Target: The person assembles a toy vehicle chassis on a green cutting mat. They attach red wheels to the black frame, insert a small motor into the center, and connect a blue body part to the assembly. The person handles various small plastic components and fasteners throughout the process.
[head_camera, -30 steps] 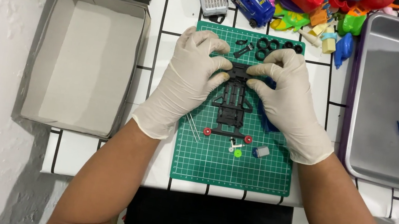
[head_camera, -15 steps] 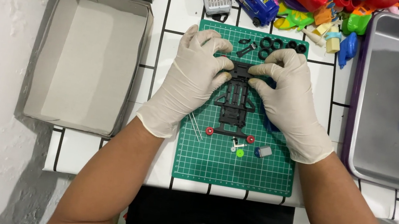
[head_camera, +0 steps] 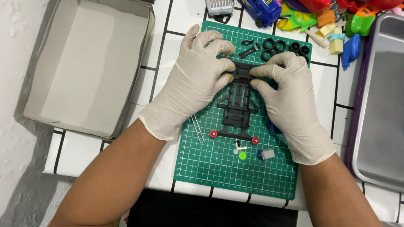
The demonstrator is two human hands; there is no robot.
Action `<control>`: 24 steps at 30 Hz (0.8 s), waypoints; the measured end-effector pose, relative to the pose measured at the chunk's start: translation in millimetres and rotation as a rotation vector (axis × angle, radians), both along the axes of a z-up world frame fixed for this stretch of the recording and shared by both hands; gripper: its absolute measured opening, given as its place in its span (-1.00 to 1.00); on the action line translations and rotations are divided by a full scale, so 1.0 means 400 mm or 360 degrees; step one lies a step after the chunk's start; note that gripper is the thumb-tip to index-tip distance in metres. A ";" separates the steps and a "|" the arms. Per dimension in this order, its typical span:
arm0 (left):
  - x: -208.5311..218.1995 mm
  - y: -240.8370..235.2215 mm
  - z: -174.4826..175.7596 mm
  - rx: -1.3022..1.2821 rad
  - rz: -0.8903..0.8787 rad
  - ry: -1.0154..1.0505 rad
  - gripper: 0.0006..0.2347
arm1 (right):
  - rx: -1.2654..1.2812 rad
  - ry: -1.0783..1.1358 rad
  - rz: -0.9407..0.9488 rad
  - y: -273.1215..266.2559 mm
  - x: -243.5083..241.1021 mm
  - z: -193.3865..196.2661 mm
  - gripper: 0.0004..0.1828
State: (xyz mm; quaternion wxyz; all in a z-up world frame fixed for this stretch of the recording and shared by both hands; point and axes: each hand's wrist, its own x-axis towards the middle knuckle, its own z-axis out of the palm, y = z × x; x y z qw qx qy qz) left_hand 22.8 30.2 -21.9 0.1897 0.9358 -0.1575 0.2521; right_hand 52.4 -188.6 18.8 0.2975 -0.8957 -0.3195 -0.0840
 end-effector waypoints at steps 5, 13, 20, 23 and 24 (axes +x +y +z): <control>-0.002 0.000 -0.002 0.0011 0.0010 0.0018 -0.89 | 0.0021 0.0031 -0.0020 -0.001 -0.005 -0.001 -0.83; -0.012 -0.006 0.018 0.0041 0.0030 0.0054 -0.86 | 0.0045 0.0096 -0.0113 0.010 -0.016 0.018 -0.85; -0.004 -0.014 -0.001 0.0077 0.0097 -0.0008 -0.91 | 0.0068 -0.0017 -0.0099 0.013 -0.015 -0.003 -0.85; -0.011 -0.024 0.009 0.0098 0.0160 -0.0003 -0.90 | 0.0062 -0.0048 -0.0097 0.012 -0.016 -0.015 -0.85; -0.013 -0.025 0.016 0.0111 0.0201 -0.0008 -0.89 | 0.0069 -0.0057 -0.0093 0.013 -0.013 -0.017 -0.85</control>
